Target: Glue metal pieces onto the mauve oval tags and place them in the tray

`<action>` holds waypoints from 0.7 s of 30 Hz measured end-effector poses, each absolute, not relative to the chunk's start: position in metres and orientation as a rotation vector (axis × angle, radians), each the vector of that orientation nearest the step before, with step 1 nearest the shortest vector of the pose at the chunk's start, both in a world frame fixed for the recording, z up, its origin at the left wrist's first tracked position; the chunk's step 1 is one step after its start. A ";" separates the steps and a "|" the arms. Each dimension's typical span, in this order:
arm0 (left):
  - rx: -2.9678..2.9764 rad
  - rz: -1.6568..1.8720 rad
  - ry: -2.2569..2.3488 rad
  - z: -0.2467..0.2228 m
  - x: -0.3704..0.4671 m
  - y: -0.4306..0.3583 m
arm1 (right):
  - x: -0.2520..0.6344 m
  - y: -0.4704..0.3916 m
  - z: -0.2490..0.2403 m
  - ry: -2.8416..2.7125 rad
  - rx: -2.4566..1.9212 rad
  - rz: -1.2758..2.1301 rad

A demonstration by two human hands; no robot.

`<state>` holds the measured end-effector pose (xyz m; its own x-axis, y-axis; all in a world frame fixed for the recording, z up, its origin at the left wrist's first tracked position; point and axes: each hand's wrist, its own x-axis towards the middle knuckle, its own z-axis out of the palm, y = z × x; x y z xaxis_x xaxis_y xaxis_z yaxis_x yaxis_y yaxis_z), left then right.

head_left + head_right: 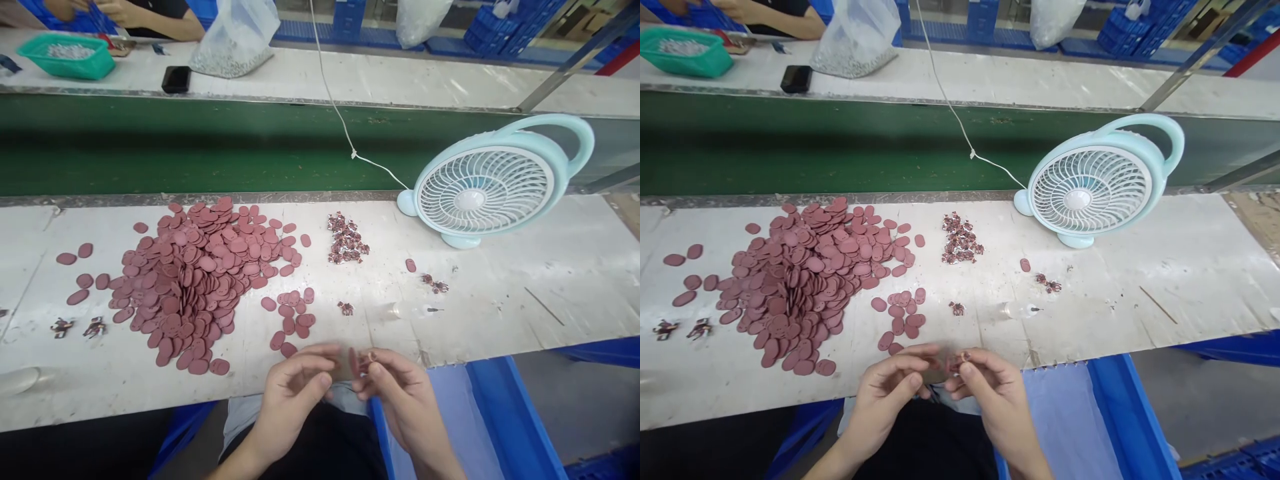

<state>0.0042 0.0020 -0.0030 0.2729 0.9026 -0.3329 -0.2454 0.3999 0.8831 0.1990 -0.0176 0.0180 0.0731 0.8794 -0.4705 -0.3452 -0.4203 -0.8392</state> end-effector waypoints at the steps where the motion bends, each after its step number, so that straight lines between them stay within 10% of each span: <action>1: 0.947 0.892 1.060 -0.003 -0.006 0.004 | 0.208 -0.023 0.014 -0.542 -1.349 1.521; 8: 1.922 0.586 1.615 -0.018 -0.066 0.028 | 0.281 -0.081 -0.016 -0.452 -1.613 1.226; 21: 1.623 0.247 1.749 -0.007 -0.070 0.055 | 0.301 -0.166 -0.123 -0.776 -2.072 1.186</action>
